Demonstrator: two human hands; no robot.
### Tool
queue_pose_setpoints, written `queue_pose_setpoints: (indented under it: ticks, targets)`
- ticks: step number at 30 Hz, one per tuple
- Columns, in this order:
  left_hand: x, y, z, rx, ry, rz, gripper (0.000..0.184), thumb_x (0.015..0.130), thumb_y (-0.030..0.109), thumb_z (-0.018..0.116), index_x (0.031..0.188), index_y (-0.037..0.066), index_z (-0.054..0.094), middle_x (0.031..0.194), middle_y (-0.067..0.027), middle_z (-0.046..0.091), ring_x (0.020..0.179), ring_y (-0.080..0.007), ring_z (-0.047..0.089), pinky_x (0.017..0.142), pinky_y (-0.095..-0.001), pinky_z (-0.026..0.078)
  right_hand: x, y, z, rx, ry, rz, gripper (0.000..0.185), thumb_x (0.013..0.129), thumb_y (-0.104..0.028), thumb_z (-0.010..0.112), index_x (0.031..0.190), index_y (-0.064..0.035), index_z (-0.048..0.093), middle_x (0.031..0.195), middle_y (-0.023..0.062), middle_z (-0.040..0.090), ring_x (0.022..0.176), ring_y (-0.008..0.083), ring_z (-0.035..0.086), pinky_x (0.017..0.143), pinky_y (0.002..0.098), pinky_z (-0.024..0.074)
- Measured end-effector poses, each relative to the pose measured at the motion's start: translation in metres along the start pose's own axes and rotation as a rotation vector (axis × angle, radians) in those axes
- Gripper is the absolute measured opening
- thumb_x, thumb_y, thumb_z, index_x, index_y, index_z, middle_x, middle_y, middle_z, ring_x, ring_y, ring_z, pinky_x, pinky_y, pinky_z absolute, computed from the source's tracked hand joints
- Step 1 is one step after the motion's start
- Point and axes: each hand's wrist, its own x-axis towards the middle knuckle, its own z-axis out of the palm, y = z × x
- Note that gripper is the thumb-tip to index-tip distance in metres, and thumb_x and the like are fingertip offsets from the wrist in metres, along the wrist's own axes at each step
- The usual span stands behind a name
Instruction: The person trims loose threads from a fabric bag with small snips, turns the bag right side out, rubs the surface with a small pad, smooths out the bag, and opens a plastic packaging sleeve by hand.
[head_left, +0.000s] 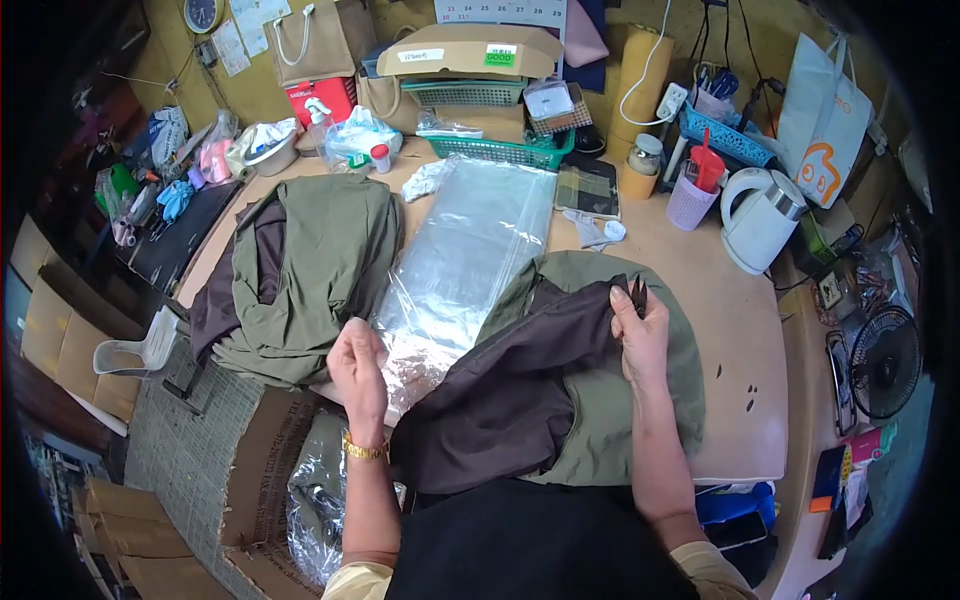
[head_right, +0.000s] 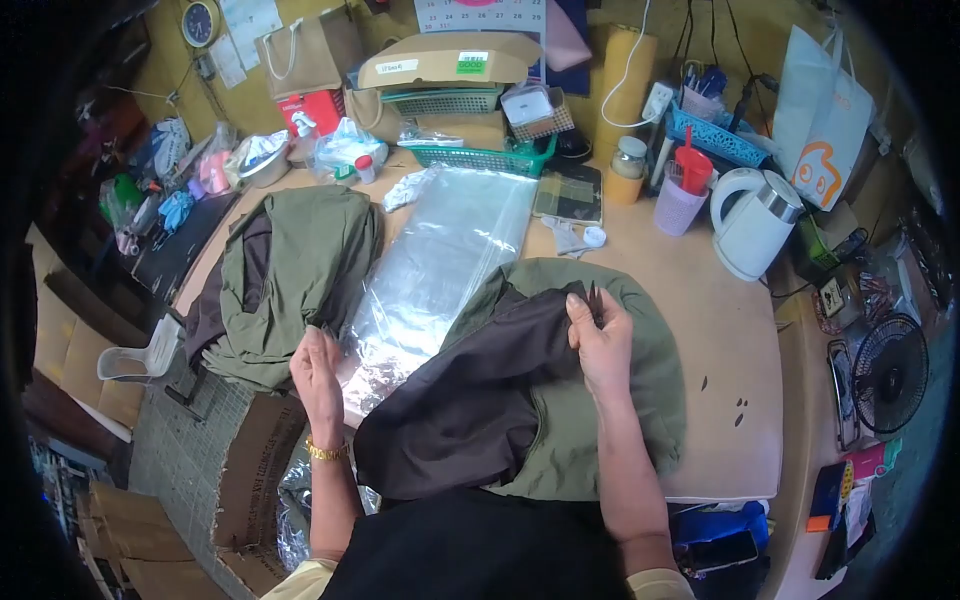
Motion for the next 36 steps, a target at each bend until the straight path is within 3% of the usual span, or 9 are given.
queue_pose_setpoints:
  ticks: [3,7,12,15,22,28,30,32,36]
  targets:
    - [-0.008,0.017,0.027,0.292,-0.195,0.318,0.036,0.096,0.031,0.065,0.115,0.0,0.062,0.101,-0.0085,0.06,0.081,-0.0155,0.056,0.072,-0.0306,0.047,0.0,0.001,0.006,0.028,-0.027,-0.013,0.023,0.095,-0.02,0.069,0.079,-0.0076,0.057,0.065,-0.005,0.046,0.052,0.0038,0.043,0.049,0.0216,0.0336]
    - [-0.025,0.033,0.064,0.184,-0.572,-0.027,0.082,0.084,0.031,0.077,0.149,0.002,0.037,0.119,-0.0108,0.06,0.085,-0.0196,0.06,0.077,-0.0323,0.05,-0.002,0.002,0.008,0.06,-0.048,-0.024,0.022,0.095,-0.02,0.068,0.082,-0.0074,0.057,0.068,-0.0035,0.05,0.053,0.0038,0.044,0.048,0.0211,0.0334]
    - [-0.026,0.017,0.077,0.12,-0.448,-0.056,0.024,0.094,0.018,0.068,0.085,-0.004,0.067,0.061,-0.007,0.054,0.063,-0.007,0.047,0.06,-0.0287,0.044,-0.003,0.008,0.006,0.246,-0.045,0.009,0.016,0.098,-0.019,0.064,0.102,-0.0036,0.06,0.077,-0.0021,0.056,0.057,0.0052,0.049,0.052,0.0208,0.0375]
    - [-0.014,0.007,0.062,0.238,-0.406,-0.096,0.037,0.095,0.022,0.069,0.071,-0.001,0.054,0.064,0.0059,0.043,0.064,-0.0036,0.037,0.054,-0.0256,0.035,0.009,0.088,-0.018,-0.108,-0.021,-0.188,0.017,0.099,-0.018,0.062,0.103,-0.0023,0.058,0.08,0.0031,0.062,0.063,0.0069,0.054,0.059,0.0242,0.0439]
    - [-0.012,-0.045,0.082,0.068,-0.215,-0.083,0.032,0.092,0.021,0.073,0.076,0.0,0.055,0.063,0.0016,0.048,0.062,-0.0059,0.036,0.053,-0.0265,0.036,0.066,0.076,-0.098,-0.841,-0.069,0.062,0.019,0.098,-0.018,0.06,0.097,0.0002,0.063,0.083,0.0072,0.065,0.076,0.012,0.063,0.074,0.0299,0.0511]
    - [-0.014,-0.06,0.109,0.077,-0.193,0.014,0.029,0.104,0.024,0.05,0.093,-0.002,0.056,0.073,-0.0152,0.058,0.067,-0.0213,0.058,0.063,-0.0365,0.046,0.025,0.016,0.021,-0.523,-0.328,-0.232,0.023,0.095,-0.017,0.063,0.112,-0.0022,0.06,0.09,0.0093,0.069,0.086,0.0167,0.066,0.079,0.0323,0.0512]
    - [-0.018,-0.057,0.118,0.11,-0.236,0.058,0.027,0.103,0.022,0.051,0.093,-0.002,0.056,0.075,-0.0192,0.058,0.068,-0.0294,0.059,0.063,-0.0388,0.045,0.007,0.009,0.064,-0.379,-0.529,0.022,0.041,0.095,-0.019,0.065,0.131,-0.0075,0.051,0.087,0.0101,0.069,0.08,0.0175,0.066,0.076,0.0319,0.0508]
    - [-0.016,-0.05,0.114,0.251,-0.309,0.089,0.026,0.1,0.021,0.056,0.089,-0.002,0.057,0.076,-0.0259,0.058,0.073,-0.0441,0.06,0.064,-0.0432,0.046,0.015,0.064,0.08,-0.453,-0.552,-0.145,0.032,0.094,-0.021,0.066,0.121,-0.0042,0.059,0.078,0.012,0.066,0.07,0.0147,0.059,0.069,0.0322,0.0478]
    - [-0.01,-0.038,0.066,0.546,-0.279,-0.073,0.033,0.097,0.024,0.06,0.078,-0.003,0.059,0.067,-0.0234,0.057,0.062,-0.0376,0.058,0.062,-0.042,0.046,0.034,0.113,0.068,-0.435,-0.546,-0.086,0.025,0.095,-0.02,0.064,0.086,0.003,0.06,0.071,0.0119,0.062,0.066,0.0136,0.055,0.066,0.0325,0.0459]
